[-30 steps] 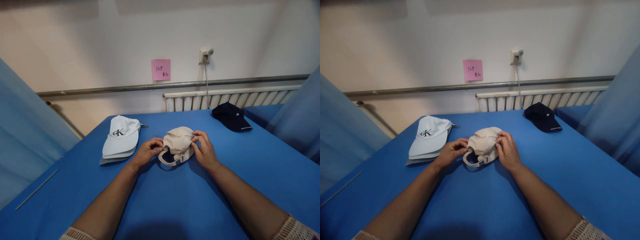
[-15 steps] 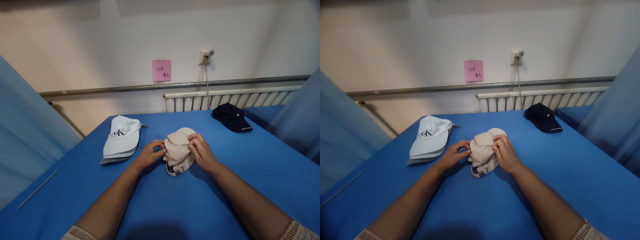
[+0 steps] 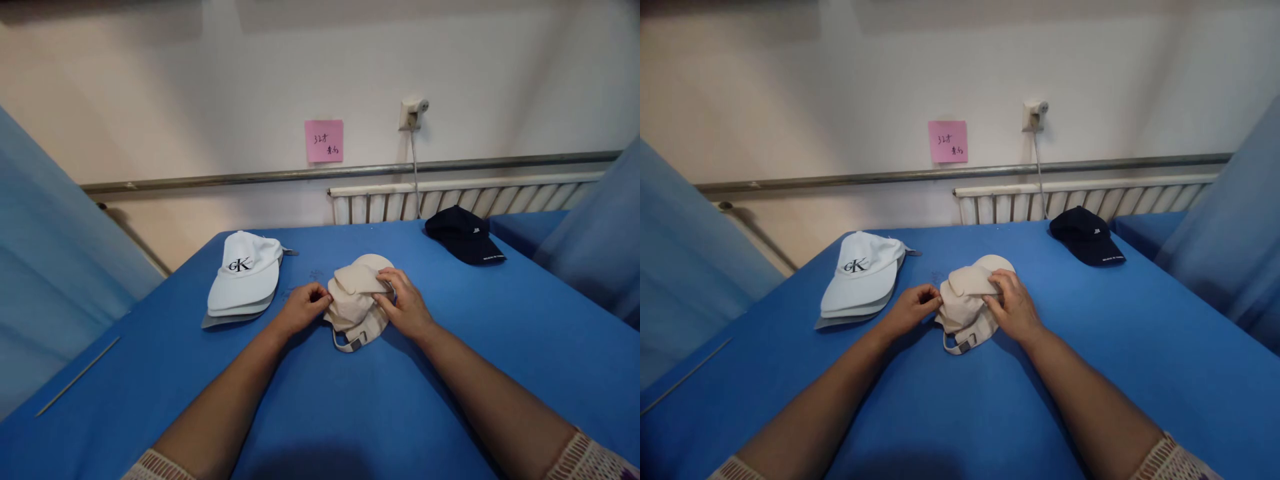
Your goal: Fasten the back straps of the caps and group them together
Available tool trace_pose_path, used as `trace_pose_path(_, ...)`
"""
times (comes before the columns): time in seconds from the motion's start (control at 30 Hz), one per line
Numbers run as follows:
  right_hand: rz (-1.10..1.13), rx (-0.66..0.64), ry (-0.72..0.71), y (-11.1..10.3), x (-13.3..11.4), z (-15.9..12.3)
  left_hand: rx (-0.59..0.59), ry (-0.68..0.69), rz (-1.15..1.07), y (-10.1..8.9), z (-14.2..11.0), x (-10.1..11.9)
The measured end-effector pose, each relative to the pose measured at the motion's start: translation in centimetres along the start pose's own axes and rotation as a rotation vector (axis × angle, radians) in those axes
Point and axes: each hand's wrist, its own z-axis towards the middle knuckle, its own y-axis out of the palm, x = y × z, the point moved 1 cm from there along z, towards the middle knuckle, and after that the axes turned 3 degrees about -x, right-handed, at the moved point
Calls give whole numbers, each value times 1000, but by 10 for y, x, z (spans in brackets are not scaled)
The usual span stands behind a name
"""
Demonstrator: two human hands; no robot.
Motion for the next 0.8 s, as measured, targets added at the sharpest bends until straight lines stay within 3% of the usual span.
trace_pose_path(0.27,-42,179,62,-6,7,4,59,90,-194,-13,0,3)
trace_pose_path(0.4,-22,99,-29,-8,-9,4,44,81,-304,-15,3,-1)
trace_pose_path(0.6,78,-77,-198,-13,-50,-3,191,-20,-439,-15,8,-9)
trace_pose_path(0.67,82,-52,-105,-11,-43,-3,194,-32,-415,-15,10,-12)
trace_pose_path(0.8,-163,85,309,-4,0,0,276,-85,-189,-29,11,-19)
